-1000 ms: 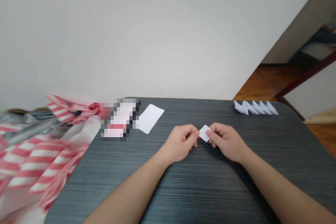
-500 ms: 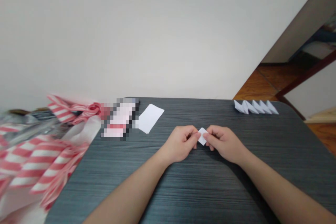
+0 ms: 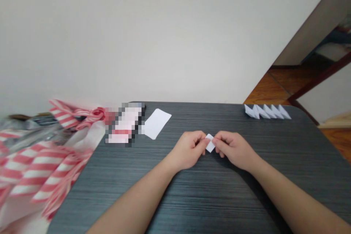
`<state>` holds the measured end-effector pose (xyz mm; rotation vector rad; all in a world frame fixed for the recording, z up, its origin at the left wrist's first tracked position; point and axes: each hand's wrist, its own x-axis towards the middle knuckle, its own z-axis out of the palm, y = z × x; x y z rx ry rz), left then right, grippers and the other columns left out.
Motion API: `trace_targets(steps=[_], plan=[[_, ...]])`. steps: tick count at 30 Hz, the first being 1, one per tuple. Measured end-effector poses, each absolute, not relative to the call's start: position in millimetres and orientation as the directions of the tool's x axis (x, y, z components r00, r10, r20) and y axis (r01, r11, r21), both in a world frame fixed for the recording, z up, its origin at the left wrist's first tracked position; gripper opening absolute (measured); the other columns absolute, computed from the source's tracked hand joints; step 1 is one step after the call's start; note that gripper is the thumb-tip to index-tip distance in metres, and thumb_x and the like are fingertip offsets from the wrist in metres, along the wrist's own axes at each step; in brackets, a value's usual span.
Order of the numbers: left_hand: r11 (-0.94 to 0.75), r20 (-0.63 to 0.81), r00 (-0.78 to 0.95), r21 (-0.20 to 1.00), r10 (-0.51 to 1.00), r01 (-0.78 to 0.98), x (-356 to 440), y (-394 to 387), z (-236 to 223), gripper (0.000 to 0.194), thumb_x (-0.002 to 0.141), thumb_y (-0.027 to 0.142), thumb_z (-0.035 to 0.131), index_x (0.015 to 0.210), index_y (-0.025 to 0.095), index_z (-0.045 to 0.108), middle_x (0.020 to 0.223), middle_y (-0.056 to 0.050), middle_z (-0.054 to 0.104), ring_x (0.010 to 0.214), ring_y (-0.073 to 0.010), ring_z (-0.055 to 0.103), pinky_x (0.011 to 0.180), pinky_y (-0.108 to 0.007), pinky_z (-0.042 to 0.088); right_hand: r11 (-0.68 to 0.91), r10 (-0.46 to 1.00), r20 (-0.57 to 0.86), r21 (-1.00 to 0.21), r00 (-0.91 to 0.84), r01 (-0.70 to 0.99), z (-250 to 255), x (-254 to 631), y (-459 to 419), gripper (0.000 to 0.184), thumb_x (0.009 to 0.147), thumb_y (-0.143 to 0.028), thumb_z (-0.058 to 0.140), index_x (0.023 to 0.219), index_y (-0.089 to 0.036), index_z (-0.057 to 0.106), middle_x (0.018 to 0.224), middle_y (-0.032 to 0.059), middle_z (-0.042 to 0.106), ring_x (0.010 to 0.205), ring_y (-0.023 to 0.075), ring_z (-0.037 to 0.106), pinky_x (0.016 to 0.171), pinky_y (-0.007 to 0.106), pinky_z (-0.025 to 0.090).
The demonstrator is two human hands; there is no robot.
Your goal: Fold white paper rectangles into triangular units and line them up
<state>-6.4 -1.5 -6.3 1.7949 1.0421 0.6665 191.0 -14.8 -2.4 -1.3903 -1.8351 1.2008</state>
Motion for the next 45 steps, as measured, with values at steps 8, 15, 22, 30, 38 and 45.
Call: trace_targets(steps=[8,15,22,30,38,45], plan=[[-0.17,-0.022,0.506,0.929,0.862,0.33,-6.0,-2.1,-5.7,0.033,0.094,0.035,0.048,0.069,0.016,0.057,0.059,0.001,0.059,0.054,-0.0101,0.05,0.051,-0.021,0.034,0.116,0.94,-0.056,-0.876,-0.337,0.469,1.6,191.7,-16.4,0.029,0.093,-0.027,0.053,0.065,-0.019,0.057,0.052,-0.0036,0.057,0.048,0.0105,0.054,0.052,0.021,0.04],[-0.15,-0.051,0.509,0.926,0.859,0.346,-6.8,-2.3,-0.9,0.033,0.094,0.036,0.048,0.069,0.016,0.057,0.061,0.0,0.061,0.056,-0.0112,0.053,0.053,-0.021,0.037,0.11,0.936,-0.066,-0.877,-0.346,0.467,1.3,188.2,-17.2,0.028,0.094,-0.027,0.052,0.067,-0.019,0.056,0.054,-0.0033,0.058,0.05,0.0111,0.055,0.053,0.022,0.041],[-0.153,-0.028,0.482,0.93,0.876,0.333,-5.1,-2.6,-4.7,0.033,0.095,0.037,0.048,0.071,0.016,0.058,0.06,0.001,0.059,0.054,-0.0101,0.05,0.053,-0.02,0.036,0.147,0.943,-0.025,-0.865,-0.333,0.48,1.8,193.8,-16.3,0.03,0.094,-0.026,0.051,0.065,-0.02,0.054,0.052,-0.0036,0.057,0.05,0.0113,0.052,0.054,0.023,0.04],[-0.116,-0.057,0.459,0.934,0.887,0.339,-7.4,-2.1,-8.6,0.035,0.095,0.038,0.048,0.069,0.017,0.056,0.057,0.002,0.058,0.051,-0.0099,0.049,0.052,-0.021,0.035,0.129,0.943,-0.04,-0.871,-0.33,0.475,-1.0,194.6,-15.4,0.028,0.094,-0.026,0.051,0.067,-0.02,0.055,0.052,-0.0038,0.057,0.049,0.0118,0.053,0.054,0.023,0.04],[-0.022,-0.095,0.424,0.965,0.9,0.263,-5.9,-1.5,-10.1,0.034,0.094,0.042,0.048,0.07,0.017,0.053,0.057,0.003,0.055,0.051,-0.0098,0.05,0.051,-0.021,0.037,0.15,0.962,0.011,-0.855,-0.272,0.496,3.0,196.8,-15.8,0.03,0.094,-0.027,0.05,0.065,-0.021,0.053,0.053,-0.0033,0.057,0.05,0.0123,0.053,0.054,0.024,0.041],[0.004,-0.103,0.438,0.975,0.893,0.22,-5.9,-0.4,-6.2,0.034,0.095,0.04,0.047,0.069,0.018,0.049,0.054,0.005,0.052,0.048,-0.0092,0.046,0.05,-0.02,0.036,0.137,0.955,0.058,-0.955,-0.291,0.261,-10.0,199.4,-16.6,0.026,0.101,-0.031,0.039,0.107,-0.02,0.062,0.07,-0.0004,0.062,0.054,0.0123,0.054,0.057,0.027,0.045]])
